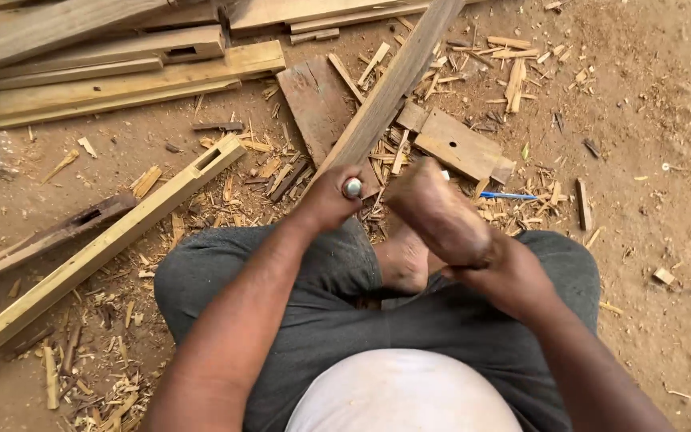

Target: Using a chisel and a wooden mallet to carve a mortise into a wooden beam while sitting on the ground.

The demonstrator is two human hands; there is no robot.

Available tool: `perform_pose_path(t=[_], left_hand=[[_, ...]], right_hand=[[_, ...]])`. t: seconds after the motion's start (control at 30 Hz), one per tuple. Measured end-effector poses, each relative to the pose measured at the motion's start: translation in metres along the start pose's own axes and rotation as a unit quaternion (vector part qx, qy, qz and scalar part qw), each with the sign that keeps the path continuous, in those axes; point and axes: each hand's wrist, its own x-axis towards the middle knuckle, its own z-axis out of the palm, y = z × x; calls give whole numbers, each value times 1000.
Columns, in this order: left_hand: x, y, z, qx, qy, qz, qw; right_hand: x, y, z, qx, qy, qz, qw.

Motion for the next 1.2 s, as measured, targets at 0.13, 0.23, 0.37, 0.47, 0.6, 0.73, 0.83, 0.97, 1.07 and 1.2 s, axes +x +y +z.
perform_pose_path(t=[0.13, 0.23, 0.37, 0.47, 0.6, 0.73, 0.83, 0.97, 1.07, 1.2], left_hand=[[9, 22, -18, 83, -125, -78, 985], [15, 13, -22, 50, -160, -92, 982], [15, 21, -36, -68, 73, -170, 980], [13, 26, -51, -214, 210, -214, 930], [9, 9, -58, -435, 264, -119, 852], [2, 11, -49, -355, 284, -53, 889], [-2, 16, -37, -293, 237, -8, 926], [-14, 25, -19, -183, 102, -40, 977], [-29, 25, -10, -41, 44, -35, 998], [-43, 18, -7, 77, 54, 21, 995]], right_hand=[[5, 87, -18, 43, 42, 12, 998], [-1, 137, -35, 31, 64, 137, 988], [9, 208, -28, 110, 107, 169, 974], [21, 221, -24, 231, 130, 149, 953], [30, 213, -27, 254, 122, 164, 945], [27, 197, -30, 272, 99, 182, 940], [28, 200, -28, 270, 99, 180, 941], [27, 203, -28, 294, 103, 168, 935], [29, 207, -26, 308, 97, 162, 933], [25, 196, -26, 273, 94, 155, 945]])
